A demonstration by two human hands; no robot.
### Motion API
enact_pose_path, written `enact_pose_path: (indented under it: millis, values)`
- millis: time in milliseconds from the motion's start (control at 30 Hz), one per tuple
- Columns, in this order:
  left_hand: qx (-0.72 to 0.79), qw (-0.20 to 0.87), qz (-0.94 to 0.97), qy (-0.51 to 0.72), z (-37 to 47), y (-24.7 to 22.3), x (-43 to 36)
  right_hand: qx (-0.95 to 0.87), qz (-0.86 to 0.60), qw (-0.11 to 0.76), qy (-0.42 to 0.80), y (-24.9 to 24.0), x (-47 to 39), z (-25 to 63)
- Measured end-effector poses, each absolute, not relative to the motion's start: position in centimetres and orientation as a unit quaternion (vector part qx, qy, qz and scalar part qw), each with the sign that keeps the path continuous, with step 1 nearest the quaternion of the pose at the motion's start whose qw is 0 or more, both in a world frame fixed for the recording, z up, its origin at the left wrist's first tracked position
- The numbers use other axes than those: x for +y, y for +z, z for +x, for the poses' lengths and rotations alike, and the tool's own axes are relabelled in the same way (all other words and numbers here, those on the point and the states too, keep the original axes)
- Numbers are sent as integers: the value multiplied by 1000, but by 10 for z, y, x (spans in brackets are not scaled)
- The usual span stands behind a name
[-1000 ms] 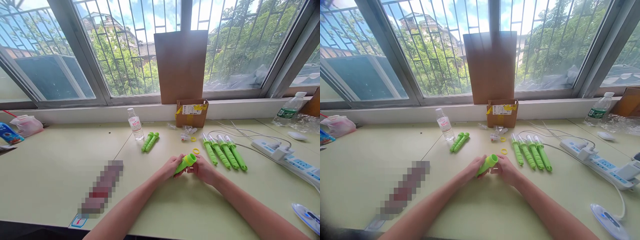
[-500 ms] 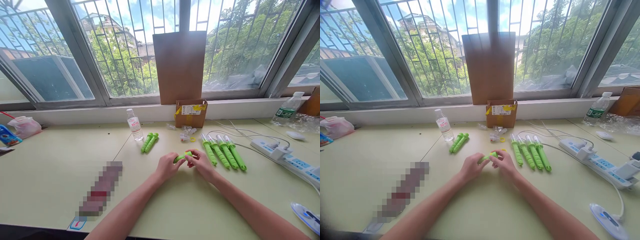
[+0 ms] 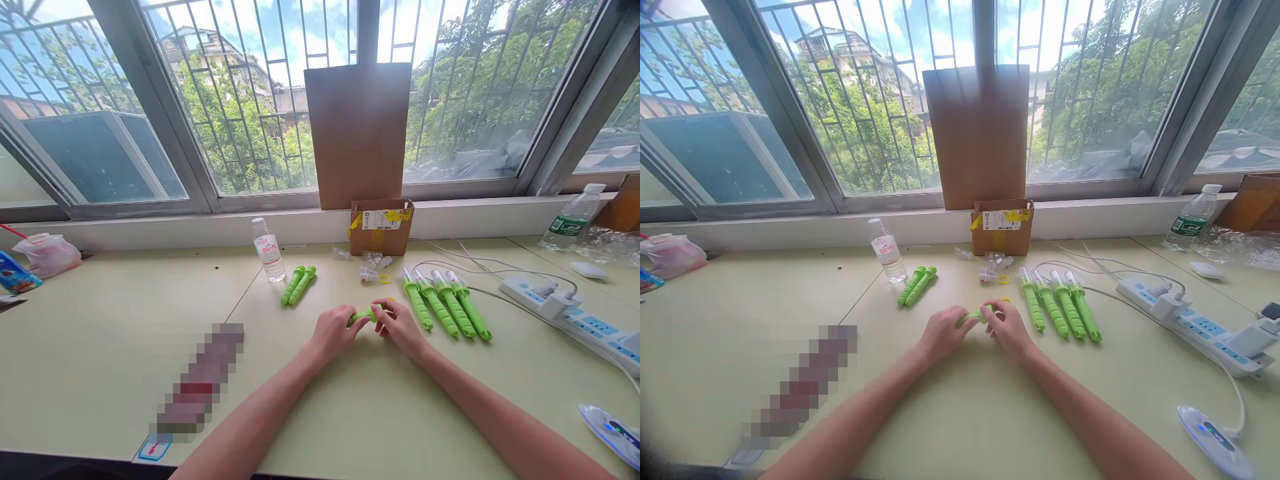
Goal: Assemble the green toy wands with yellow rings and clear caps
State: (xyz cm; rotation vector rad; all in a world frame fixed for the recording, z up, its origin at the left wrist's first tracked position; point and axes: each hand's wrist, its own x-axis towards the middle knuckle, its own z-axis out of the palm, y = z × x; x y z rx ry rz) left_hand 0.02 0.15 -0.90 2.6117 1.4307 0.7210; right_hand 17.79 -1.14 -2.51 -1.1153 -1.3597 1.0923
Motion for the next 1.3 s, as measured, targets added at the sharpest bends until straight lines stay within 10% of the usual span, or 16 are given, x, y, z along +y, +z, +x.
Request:
enact_pose_path:
  millis: [1300]
  values:
    - [504,9,844,186,-1,-14,4,-771,-597,216,52,-16,63,195]
